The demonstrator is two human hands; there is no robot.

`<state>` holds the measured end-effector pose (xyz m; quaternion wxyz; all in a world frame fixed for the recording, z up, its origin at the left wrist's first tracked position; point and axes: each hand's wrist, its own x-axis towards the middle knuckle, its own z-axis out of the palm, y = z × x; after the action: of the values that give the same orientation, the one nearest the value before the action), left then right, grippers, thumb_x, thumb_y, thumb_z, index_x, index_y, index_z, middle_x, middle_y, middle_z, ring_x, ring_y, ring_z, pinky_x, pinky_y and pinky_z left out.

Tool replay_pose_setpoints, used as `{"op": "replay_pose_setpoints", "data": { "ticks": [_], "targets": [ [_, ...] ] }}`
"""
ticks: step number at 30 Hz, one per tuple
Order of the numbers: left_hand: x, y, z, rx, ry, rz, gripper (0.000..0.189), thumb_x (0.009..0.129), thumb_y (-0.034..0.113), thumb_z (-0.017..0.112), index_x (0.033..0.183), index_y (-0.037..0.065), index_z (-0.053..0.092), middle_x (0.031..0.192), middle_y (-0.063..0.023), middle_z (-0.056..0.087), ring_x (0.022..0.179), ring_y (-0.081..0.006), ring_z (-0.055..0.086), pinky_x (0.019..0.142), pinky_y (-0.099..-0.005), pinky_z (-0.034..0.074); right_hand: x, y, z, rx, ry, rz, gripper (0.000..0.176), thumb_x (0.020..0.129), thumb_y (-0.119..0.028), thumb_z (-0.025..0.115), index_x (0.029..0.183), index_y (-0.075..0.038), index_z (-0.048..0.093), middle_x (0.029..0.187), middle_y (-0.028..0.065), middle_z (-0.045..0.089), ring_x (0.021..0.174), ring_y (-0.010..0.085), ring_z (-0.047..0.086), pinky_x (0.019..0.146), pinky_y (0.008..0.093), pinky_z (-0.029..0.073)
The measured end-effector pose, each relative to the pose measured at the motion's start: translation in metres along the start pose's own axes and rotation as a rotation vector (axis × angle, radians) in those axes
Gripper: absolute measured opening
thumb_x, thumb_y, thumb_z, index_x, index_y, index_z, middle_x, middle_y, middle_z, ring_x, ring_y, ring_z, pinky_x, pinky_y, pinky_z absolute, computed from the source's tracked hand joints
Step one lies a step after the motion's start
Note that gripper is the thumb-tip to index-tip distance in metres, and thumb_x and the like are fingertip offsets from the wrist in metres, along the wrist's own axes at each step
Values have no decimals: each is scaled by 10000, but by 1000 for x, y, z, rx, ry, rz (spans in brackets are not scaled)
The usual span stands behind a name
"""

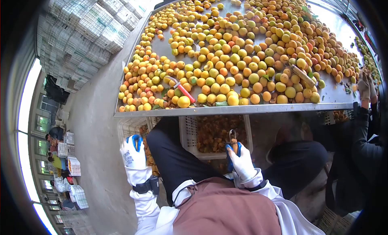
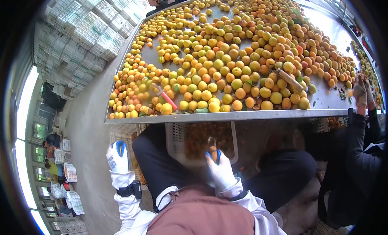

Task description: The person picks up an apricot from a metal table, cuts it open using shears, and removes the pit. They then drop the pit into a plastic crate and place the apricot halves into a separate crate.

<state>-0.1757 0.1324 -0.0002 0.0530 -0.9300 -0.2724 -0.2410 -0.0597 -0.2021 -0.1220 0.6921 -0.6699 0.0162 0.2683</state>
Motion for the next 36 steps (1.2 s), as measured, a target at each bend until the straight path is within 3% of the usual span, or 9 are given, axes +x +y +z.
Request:
{"op": "replay_pose_setpoints", "data": {
  "ticks": [1,3,5,9,13,19,23,27,36],
  "targets": [
    [-1,-10,0,304,54,179,165,871,120,709,1028,78,683,1062,-119,667,996,-320,641,911,-403,495,0,5,4,7,-4,-4,328,936,-226,691,1145,20,633,880,99,686,798,154,624,747,327,507],
    [4,-6,-4,300,87,195,195,855,107,715,1044,69,680,1133,-131,652,1094,-333,607,972,-421,464,-4,-10,5,-104,-69,14,357,932,-252,692,1180,-2,635,963,151,711,879,224,680,799,353,518],
    [11,8,-2,-246,-52,34,233,837,89,720,1064,53,677,1119,-146,657,1079,-341,616,964,-422,473,-4,-10,6,-136,-108,31,363,929,-261,694,1186,-12,634,984,165,713,901,263,690,807,367,521],
    [44,68,15,-266,-20,338,256,826,79,734,1070,32,673,1075,-149,672,1041,-344,633,942,-426,492,-8,-20,6,-223,-161,-23,382,920,-275,700,1206,-33,623,1010,191,714,939,339,707,818,392,531],
    [71,100,44,-324,-74,401,317,830,236,748,1110,118,659,1119,-101,657,1103,-340,591,977,-476,434,-13,-36,-1,-324,-126,-153,390,915,-272,705,1214,-38,614,1009,193,713,951,346,712,808,399,537],
    [103,150,66,-511,-289,395,259,826,222,749,1054,108,701,984,-142,673,933,-355,646,804,-430,519,-12,-37,-10,-260,-11,-291,323,921,-181,697,1192,-28,611,933,170,709,857,314,714,763,378,532],
    [115,204,92,-682,-464,674,336,856,194,718,1186,144,674,1087,-139,654,988,-356,647,854,-424,526,-10,-39,-10,-247,-6,-211,286,935,-158,677,1173,-11,613,912,161,702,829,273,701,758,364,528],
    [120,250,113,-435,-661,903,402,867,159,680,1266,188,641,1258,-125,602,1089,-353,636,933,-450,519,-3,-21,-8,-303,12,-260,280,930,-168,686,1152,-6,628,936,194,708,888,340,714,762,389,530],
    [122,275,110,-271,-654,964,363,955,162,541,1311,163,606,1435,-196,496,1198,-354,595,987,-461,499,4,-13,-10,-346,30,-227,301,928,-188,687,1152,5,631,954,216,709,925,390,702,778,410,531]
  ]
}}
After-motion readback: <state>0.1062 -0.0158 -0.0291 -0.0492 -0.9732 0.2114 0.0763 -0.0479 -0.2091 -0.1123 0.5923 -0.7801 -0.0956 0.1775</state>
